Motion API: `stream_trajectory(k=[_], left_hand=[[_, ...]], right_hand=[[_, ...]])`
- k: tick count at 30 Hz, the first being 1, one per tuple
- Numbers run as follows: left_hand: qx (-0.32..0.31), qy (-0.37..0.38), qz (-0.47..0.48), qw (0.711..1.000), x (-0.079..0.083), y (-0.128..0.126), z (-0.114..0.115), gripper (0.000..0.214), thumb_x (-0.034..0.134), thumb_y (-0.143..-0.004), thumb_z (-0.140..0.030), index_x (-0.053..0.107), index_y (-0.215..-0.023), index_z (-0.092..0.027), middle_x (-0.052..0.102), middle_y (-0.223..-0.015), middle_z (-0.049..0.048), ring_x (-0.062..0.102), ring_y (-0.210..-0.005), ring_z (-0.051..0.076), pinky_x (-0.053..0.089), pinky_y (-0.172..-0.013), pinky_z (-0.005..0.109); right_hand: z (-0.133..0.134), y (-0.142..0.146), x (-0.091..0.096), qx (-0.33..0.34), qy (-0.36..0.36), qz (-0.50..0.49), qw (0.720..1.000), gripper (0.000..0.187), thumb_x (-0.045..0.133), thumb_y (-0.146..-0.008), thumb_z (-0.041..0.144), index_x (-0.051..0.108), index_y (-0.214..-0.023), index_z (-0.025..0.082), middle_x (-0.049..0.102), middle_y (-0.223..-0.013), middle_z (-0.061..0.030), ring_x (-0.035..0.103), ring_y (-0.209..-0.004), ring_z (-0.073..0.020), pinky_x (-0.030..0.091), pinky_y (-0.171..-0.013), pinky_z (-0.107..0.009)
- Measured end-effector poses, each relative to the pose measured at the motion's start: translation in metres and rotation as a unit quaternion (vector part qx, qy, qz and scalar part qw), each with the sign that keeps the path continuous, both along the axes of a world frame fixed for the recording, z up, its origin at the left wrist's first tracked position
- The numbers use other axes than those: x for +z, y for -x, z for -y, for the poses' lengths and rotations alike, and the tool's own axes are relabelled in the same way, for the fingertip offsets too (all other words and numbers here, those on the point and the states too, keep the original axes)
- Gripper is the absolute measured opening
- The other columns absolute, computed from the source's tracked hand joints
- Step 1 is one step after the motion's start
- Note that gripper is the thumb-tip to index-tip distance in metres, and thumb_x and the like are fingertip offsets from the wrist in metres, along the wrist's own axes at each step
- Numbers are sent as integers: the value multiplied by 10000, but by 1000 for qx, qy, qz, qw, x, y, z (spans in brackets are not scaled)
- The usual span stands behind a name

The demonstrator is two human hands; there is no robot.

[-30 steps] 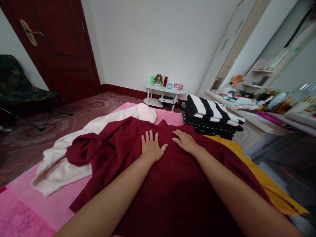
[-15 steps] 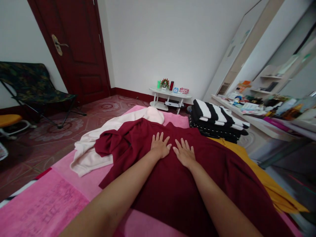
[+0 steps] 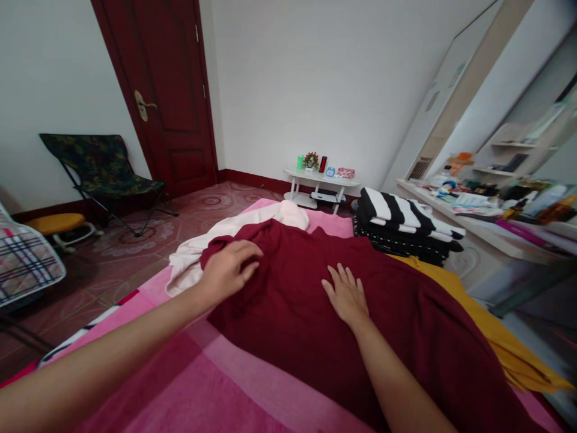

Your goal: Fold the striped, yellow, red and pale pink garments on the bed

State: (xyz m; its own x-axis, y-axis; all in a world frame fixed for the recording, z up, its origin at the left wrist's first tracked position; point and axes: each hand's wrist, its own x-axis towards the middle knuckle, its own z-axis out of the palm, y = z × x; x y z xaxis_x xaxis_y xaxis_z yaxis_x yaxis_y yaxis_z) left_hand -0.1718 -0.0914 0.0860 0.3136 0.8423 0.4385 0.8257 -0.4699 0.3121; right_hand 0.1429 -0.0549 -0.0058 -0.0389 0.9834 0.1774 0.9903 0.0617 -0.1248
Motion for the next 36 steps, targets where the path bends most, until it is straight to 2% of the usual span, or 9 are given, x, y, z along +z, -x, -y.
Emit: stream_trajectory(k=[2,5,11,17,20,23,26,28,36], left_hand=[[112,-49,-27,992,5,33,0,456,572,-790,-427,542,-1203,-236,547,-1256,75,501,-1153,272,402,-983,389],[183,19,-63,981,-3,66,-6,709,664,-669,-505,457,-1287,-226,534,-1260,99,508,-1127,299,426,-923,390],[154,170,9,973,-12,91,-36,229,564,-728,-350,615,-899,-206,671,-807,-12,600,-772,179,443,-723,248],[264,-31,57,962,75,92,-90,312,561,-682,-136,643,-980,-93,654,-760,22,583,-734,150,423,-713,260],[246,-108,70,961,122,47,-108,353,491,-755,-142,606,-1078,-59,639,-931,64,582,-890,177,412,-801,290],[145,-146,89,975,141,-27,-100,377,472,-777,-132,575,-1139,-133,634,-1040,49,581,-928,158,436,-833,268],[-156,-91,94,979,128,-92,-66,477,546,-812,-237,485,-1281,-175,551,-1256,87,535,-1106,217,399,-966,360],[-251,-42,36,966,104,-112,-39,586,585,-806,-302,403,-1359,-228,472,-1358,89,464,-1211,243,358,-1024,387],[0,160,-114,981,-17,-49,3,851,710,-635,-454,381,-1381,-214,502,-1302,144,535,-1136,302,443,-921,371]], right_hand=[[1,0,0,1,-2,-3,1000,569,275,-929,502,353,-1420,225,264,-1512,-88,197,-1393,-274,178,-1092,-513],[2,0,1,-3,0,-10,1000,564,286,-928,496,366,-1413,221,266,-1511,-89,199,-1392,-275,178,-1092,-513],[3,-2,3,6,-22,-45,999,520,354,-914,449,441,-1364,205,338,-1477,-97,261,-1369,-276,206,-1089,-507],[7,-8,9,32,-112,-172,978,328,436,-873,287,621,-1125,190,548,-1288,-92,503,-1183,-226,364,-1028,-376],[14,-6,17,114,-164,-258,945,261,404,-888,240,648,-975,207,633,-1100,-68,592,-1010,-182,448,-915,-300],[24,1,24,228,-144,-263,926,239,412,-906,242,650,-888,219,658,-934,-40,612,-877,-154,463,-838,-266],[33,6,29,283,-118,-234,923,198,468,-898,270,658,-873,219,662,-877,-28,612,-819,-146,461,-801,-259],[38,9,29,295,-118,-220,922,176,502,-886,283,664,-880,216,666,-877,-28,614,-813,-148,458,-803,-264],[39,22,30,250,-181,-222,925,209,434,-906,228,643,-903,228,655,-912,-40,597,-867,-169,438,-832,-283]])
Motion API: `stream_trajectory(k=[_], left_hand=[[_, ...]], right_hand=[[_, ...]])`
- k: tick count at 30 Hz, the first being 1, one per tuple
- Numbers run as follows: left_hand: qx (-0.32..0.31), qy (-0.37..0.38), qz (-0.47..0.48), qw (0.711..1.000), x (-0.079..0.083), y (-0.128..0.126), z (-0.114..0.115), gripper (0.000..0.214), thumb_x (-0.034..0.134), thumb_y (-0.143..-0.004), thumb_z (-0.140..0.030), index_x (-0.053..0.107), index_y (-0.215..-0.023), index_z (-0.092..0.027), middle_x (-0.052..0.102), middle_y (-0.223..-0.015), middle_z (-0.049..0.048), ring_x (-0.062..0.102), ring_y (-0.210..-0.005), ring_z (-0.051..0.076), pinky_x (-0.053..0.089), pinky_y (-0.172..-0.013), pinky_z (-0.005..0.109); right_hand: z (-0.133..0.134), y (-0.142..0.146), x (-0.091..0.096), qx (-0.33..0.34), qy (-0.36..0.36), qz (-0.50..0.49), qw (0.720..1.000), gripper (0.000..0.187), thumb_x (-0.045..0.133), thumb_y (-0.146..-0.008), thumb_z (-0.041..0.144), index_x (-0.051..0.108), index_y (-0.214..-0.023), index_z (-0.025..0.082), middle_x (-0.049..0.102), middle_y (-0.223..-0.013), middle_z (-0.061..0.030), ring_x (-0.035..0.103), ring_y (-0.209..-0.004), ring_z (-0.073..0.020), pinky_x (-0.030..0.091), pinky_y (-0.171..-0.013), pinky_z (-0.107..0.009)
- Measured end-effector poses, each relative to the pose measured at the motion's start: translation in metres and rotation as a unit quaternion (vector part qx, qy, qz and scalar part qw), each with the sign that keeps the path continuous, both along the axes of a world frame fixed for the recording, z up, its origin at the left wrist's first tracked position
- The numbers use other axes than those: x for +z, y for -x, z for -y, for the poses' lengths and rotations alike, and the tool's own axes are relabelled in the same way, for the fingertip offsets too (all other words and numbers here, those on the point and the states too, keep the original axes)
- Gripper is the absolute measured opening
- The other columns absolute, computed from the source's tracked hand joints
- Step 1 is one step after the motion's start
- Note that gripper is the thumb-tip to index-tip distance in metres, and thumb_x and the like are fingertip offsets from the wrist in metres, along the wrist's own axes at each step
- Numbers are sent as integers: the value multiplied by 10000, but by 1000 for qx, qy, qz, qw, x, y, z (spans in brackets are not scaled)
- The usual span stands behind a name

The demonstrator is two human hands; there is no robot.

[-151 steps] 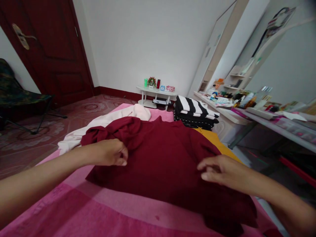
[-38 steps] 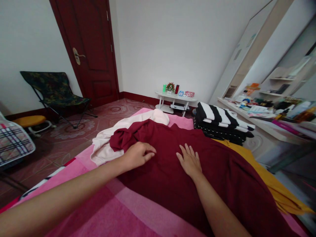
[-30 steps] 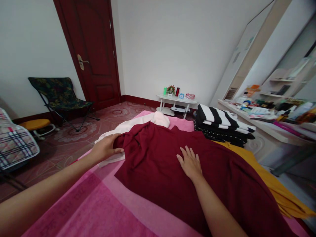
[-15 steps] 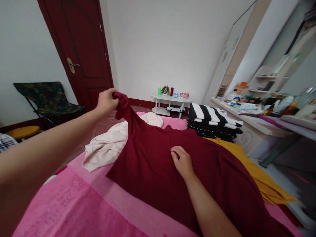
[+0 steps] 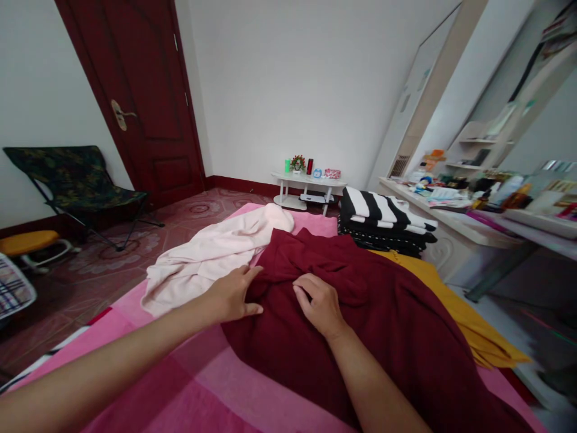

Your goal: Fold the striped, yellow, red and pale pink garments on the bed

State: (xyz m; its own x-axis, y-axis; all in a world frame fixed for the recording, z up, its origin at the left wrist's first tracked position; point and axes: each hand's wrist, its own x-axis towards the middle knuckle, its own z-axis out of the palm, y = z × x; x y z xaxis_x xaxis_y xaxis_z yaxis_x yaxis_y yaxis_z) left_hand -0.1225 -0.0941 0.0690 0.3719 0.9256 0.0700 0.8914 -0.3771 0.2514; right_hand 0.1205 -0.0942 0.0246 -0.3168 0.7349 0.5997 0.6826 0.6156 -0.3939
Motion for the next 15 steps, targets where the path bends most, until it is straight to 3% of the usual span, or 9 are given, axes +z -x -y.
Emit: stream_trajectory(k=[3,7,12,15], left_hand=[[48,29,-1,998,-13,22,3,663,672,-677,-383,478,-1287,-211,623,-1141,113,597,-1031,287,463,-834,351],[15,52,54,997,-5,26,15,274,608,-724,-276,621,-996,-239,685,-908,23,631,-850,219,452,-735,290],[-26,-12,134,991,5,10,33,219,599,-744,-265,602,-962,-238,669,-916,7,613,-831,194,434,-716,270],[-37,-19,150,988,3,0,38,218,589,-767,-265,604,-982,-234,668,-966,22,614,-858,199,439,-740,277]], right_hand=[[-8,0,3,-91,-33,-22,995,231,413,-889,188,632,-951,226,643,-1026,-58,566,-978,-196,401,-912,-328],[-32,-14,13,-191,-18,31,981,253,423,-877,225,617,-1038,203,617,-1150,-76,526,-1081,-221,335,-990,-373],[-76,-38,23,-308,160,129,929,419,388,-914,343,501,-1266,147,600,-1209,-144,537,-1124,-246,389,-922,-375],[-90,-44,22,-301,226,157,913,366,512,-857,366,595,-1164,184,662,-1104,-121,606,-1027,-247,443,-822,-357]])
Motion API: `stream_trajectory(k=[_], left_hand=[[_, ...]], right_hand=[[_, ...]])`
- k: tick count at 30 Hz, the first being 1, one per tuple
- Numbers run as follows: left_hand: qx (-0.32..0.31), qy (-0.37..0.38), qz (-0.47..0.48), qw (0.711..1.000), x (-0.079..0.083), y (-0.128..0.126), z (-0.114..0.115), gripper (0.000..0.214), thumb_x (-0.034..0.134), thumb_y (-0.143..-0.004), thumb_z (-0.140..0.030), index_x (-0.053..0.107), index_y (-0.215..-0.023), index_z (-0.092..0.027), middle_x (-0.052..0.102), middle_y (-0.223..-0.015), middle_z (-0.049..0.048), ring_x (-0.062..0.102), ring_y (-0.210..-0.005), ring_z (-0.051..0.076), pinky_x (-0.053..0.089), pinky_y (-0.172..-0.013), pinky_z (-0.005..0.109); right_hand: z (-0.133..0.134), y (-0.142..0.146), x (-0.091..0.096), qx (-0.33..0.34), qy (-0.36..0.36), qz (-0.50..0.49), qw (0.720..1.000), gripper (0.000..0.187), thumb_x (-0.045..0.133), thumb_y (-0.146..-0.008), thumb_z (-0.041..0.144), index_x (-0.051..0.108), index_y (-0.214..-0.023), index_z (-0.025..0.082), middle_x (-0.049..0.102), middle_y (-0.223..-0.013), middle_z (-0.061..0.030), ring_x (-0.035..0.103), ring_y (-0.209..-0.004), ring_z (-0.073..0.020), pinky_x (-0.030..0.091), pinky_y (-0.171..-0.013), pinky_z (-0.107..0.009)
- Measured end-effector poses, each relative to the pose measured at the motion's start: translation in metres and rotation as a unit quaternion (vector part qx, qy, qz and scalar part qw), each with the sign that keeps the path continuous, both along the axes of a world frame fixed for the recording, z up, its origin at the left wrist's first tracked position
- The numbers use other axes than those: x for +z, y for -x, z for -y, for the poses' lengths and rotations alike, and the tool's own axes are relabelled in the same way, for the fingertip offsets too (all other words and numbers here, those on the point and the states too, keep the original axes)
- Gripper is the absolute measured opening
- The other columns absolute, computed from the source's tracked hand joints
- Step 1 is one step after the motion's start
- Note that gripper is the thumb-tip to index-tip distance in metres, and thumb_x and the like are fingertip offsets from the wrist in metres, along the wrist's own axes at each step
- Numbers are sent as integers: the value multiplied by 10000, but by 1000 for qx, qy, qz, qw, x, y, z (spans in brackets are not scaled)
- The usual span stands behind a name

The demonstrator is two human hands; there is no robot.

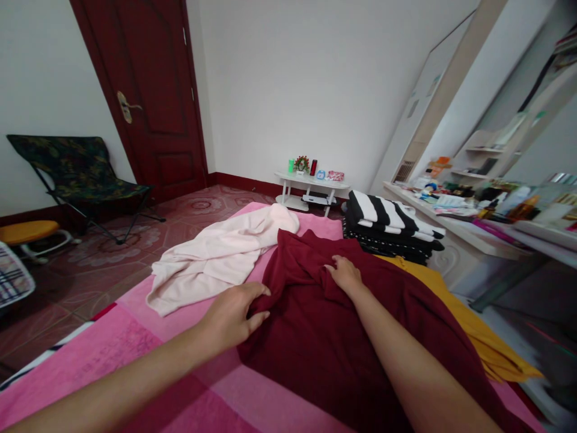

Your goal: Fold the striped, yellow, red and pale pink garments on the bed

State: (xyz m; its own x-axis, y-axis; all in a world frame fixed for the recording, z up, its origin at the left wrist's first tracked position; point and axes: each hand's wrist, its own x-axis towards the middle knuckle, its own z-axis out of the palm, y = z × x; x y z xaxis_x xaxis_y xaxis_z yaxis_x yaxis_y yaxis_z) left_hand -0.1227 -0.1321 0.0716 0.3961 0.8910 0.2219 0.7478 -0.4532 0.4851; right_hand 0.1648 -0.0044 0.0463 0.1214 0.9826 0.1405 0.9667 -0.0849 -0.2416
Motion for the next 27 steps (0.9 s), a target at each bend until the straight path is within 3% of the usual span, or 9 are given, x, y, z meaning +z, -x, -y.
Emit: stream_trajectory(k=[4,10,13,16,19,22,25,27], left_hand=[[-21,3,36,999,-3,-7,-1,249,590,-782,-247,602,-1030,-228,660,-1011,31,607,-903,194,444,-795,279],[-40,-16,86,995,4,-15,1,267,579,-804,-213,598,-1071,-218,642,-1019,41,592,-935,187,438,-841,287],[-54,-16,86,995,5,-24,5,287,576,-811,-218,591,-1097,-215,635,-987,41,591,-909,178,444,-823,277],[-75,6,53,996,0,-36,9,333,576,-806,-220,582,-1140,-217,632,-989,44,599,-885,177,457,-804,272],[-125,55,-52,989,-3,-47,11,312,637,-746,-241,643,-1058,-220,643,-967,52,624,-833,193,477,-747,274],[-189,85,-157,965,7,-55,9,292,698,-696,-416,705,-888,-197,669,-893,83,644,-767,226,485,-673,294],[-214,97,-190,953,25,-65,-3,409,578,-763,-573,714,-766,-187,672,-711,87,648,-676,240,471,-585,307],[-173,74,-168,968,28,-74,-17,413,482,-846,-524,704,-746,-191,670,-682,79,648,-667,233,472,-583,310]], right_hand=[[-2,-1,10,25,-2,1,1000,278,557,-815,431,691,-953,231,705,-986,-76,644,-940,-233,453,-743,-307],[1,-15,62,29,-136,-102,985,311,594,-744,469,715,-828,195,715,-847,-51,648,-807,-206,437,-652,-250],[4,-27,77,7,-156,-109,982,290,606,-724,457,716,-797,199,705,-781,-44,642,-757,-203,430,-619,-250],[8,-39,69,-42,-122,-55,990,267,592,-743,439,715,-847,225,705,-843,-54,647,-814,-223,445,-660,-278],[12,-46,45,-68,-1,46,997,235,602,-746,378,703,-915,250,692,-967,-74,637,-931,-264,462,-722,-329],[13,-46,25,-68,95,96,989,215,631,-710,256,706,-902,198,680,-983,-128,639,-935,-312,477,-726,-383],[6,-36,21,-52,79,101,990,249,608,-691,152,695,-924,155,648,-1050,-175,617,-984,-343,467,-773,-434],[-5,-26,23,-22,47,93,994,314,564,-715,127,665,-1008,178,617,-1134,-154,591,-1049,-313,447,-838,-419]])
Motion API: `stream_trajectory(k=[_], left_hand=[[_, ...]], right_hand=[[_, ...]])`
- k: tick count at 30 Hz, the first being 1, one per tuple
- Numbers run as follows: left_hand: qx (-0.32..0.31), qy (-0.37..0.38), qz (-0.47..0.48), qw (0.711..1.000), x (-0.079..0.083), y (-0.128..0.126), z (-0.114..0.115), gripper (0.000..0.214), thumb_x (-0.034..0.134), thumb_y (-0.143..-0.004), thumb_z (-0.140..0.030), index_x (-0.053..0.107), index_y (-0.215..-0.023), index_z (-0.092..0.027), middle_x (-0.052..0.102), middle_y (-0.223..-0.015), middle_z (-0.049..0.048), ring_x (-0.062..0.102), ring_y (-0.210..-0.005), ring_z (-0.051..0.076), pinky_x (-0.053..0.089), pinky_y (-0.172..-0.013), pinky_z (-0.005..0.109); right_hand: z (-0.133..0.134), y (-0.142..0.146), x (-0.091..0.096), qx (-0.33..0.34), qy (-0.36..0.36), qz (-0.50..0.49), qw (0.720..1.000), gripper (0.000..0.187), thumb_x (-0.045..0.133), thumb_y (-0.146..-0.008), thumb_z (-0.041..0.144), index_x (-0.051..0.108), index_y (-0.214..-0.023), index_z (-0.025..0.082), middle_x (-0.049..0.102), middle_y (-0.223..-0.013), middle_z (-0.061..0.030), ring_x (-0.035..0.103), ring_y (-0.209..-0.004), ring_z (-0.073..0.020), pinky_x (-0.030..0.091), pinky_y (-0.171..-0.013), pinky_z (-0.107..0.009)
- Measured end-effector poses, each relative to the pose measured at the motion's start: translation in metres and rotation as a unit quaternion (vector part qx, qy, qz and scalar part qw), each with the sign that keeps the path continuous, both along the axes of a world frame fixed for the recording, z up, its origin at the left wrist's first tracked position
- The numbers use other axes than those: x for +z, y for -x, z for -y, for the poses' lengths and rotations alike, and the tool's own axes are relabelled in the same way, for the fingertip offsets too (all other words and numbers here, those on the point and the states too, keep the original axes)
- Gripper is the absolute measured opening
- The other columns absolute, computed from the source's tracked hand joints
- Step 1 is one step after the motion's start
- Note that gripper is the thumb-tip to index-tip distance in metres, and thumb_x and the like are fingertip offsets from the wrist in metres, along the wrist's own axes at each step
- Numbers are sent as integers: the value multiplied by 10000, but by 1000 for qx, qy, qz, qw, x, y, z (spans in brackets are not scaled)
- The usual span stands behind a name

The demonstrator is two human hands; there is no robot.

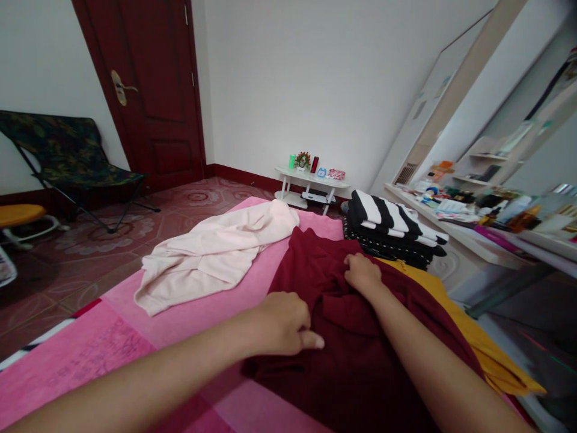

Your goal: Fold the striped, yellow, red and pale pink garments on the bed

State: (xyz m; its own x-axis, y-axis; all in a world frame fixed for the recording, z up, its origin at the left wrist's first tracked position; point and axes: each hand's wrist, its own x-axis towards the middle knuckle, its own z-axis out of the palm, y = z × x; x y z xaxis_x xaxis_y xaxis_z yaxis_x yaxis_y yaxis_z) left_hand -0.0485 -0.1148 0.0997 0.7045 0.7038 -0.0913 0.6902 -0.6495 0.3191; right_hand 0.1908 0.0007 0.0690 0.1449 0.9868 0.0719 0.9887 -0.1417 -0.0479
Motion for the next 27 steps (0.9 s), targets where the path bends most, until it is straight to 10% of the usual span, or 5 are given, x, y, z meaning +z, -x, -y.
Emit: stream_trajectory(k=[5,10,20,27], left_hand=[[164,-154,138,965,-47,-19,-36,278,440,-874,-198,611,-1093,-184,633,-1109,92,596,-1020,214,472,-885,336],[170,-208,147,952,-95,-23,-46,497,485,-834,-171,432,-1327,-135,394,-1417,151,359,-1317,282,320,-1089,457],[155,-197,127,960,-93,-26,-45,569,483,-843,-212,359,-1393,-139,266,-1501,154,178,-1402,289,228,-1132,478],[140,-167,102,971,-101,-27,-46,502,388,-911,-329,405,-1378,-145,315,-1481,152,249,-1379,289,215,-1133,467]], right_hand=[[-40,24,-14,42,-35,-63,997,280,496,-828,243,626,-1075,217,658,-1101,-63,611,-1022,-204,446,-831,-283],[-59,38,-45,15,-72,-96,993,393,504,-840,477,638,-1074,191,666,-1082,-96,620,-984,-225,443,-775,-288],[-38,31,-53,-170,-216,-117,954,365,423,-865,488,657,-964,225,688,-847,-82,623,-782,-228,382,-641,-289],[-38,43,-41,-15,-216,-73,974,267,535,-781,177,644,-1018,235,643,-1090,-62,541,-1039,-229,347,-897,-344]])
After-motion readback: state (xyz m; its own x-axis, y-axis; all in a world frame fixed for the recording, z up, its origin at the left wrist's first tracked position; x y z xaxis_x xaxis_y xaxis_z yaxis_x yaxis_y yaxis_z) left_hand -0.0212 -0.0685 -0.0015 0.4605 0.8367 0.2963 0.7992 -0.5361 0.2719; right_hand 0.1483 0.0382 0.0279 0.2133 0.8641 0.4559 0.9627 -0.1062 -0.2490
